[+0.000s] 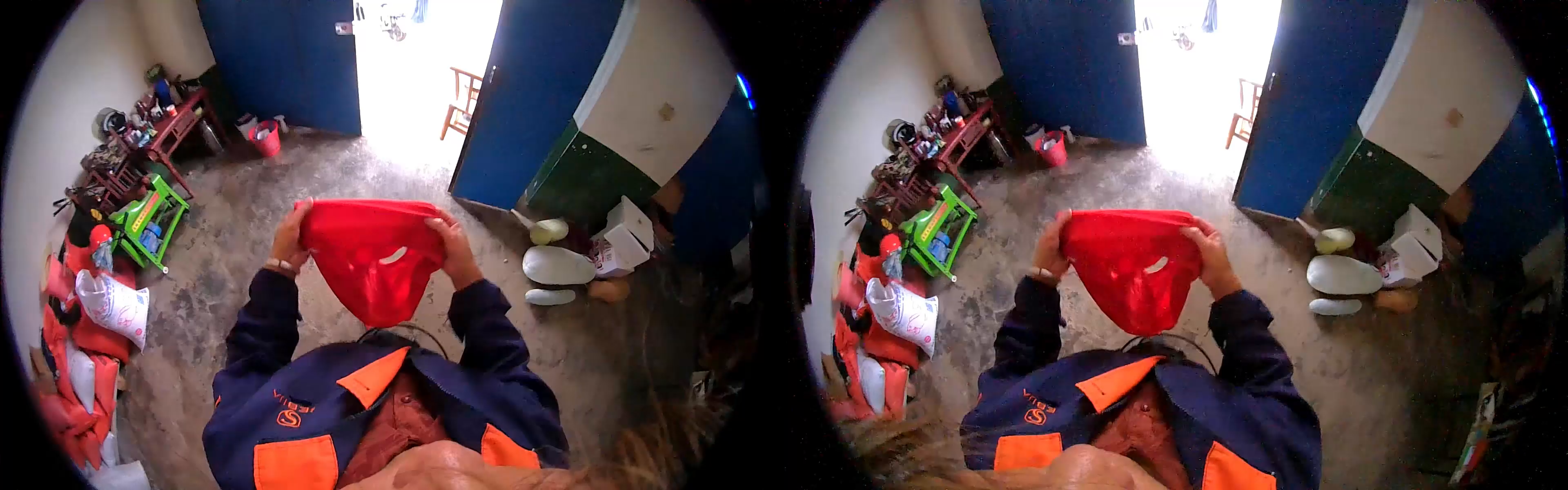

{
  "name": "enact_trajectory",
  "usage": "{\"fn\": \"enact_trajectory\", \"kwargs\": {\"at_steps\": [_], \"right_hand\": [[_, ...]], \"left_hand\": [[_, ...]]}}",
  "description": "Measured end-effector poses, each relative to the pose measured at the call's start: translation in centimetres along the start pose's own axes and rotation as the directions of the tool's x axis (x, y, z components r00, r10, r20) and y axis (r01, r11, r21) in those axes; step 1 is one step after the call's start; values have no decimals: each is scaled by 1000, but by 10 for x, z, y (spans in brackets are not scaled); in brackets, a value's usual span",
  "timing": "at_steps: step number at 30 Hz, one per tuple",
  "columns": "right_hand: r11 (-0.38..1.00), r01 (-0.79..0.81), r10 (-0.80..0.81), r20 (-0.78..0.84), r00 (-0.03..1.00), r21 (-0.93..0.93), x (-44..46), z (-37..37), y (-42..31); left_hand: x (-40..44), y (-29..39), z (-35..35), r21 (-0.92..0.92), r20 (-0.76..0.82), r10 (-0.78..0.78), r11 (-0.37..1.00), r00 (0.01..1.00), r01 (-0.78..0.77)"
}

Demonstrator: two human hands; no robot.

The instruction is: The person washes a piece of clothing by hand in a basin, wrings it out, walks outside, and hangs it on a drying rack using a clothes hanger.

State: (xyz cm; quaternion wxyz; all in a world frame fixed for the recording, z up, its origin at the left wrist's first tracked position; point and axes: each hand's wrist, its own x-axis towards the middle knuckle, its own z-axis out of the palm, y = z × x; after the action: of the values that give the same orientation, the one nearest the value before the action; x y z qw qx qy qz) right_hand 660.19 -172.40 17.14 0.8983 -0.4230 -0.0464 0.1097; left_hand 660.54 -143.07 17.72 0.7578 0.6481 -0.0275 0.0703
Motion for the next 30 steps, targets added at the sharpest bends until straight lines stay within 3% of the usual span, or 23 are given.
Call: {"fn": "enact_trajectory", "kwargs": {"at_steps": [1, 3, 5, 6, 9, 12, 17, 21, 23, 25, 30], "right_hand": [[1000, -7, 7, -18, 1000, -24, 28, -10, -3], [998, -25, 22, -59, 998, -59, 65, -16, -10], [998, -48, 51, -84, 995, 39, 116, -28, -15], [996, -61, 71, -170, 983, 67, 141, -33, -18], [996, -56, 63, -125, 990, 64, 204, -33, -37], [996, -70, 78, -144, 987, 57, 272, -39, -54], [982, -184, 180, -105, 978, -30, 385, -72, -69], [986, -146, 151, -62, 987, 77, 483, -104, -85], [968, -140, 162, -95, 982, 207, 542, -123, -91], [969, -137, 155, -73, 985, 205, 593, -132, -100], [995, -82, 78, -71, 994, -54, 720, -190, -115]], "left_hand": [[27, 14, 8, -432, 37, -282, 861, 959, 270], [83, -1, 2, -472, 57, -260, 844, 964, 256], [144, -15, -2, -530, 62, -250, 812, 966, 244], [176, -23, -3, -492, 73, -261, 830, 963, 263], [251, -31, -2, -374, 78, -265, 886, 961, 275], [335, -64, -7, -376, 215, -266, 865, 940, 331], [452, -105, 1, -348, 150, -269, 887, 951, 305], [558, -145, 10, -3, 68, -126, 992, 990, 126], [612, -147, 20, -99, 89, -174, 978, 981, 183], [656, -130, 30, -241, 171, -227, 934, 959, 264], [760, -98, 81, -316, 152, -137, 932, 979, 179]]}}
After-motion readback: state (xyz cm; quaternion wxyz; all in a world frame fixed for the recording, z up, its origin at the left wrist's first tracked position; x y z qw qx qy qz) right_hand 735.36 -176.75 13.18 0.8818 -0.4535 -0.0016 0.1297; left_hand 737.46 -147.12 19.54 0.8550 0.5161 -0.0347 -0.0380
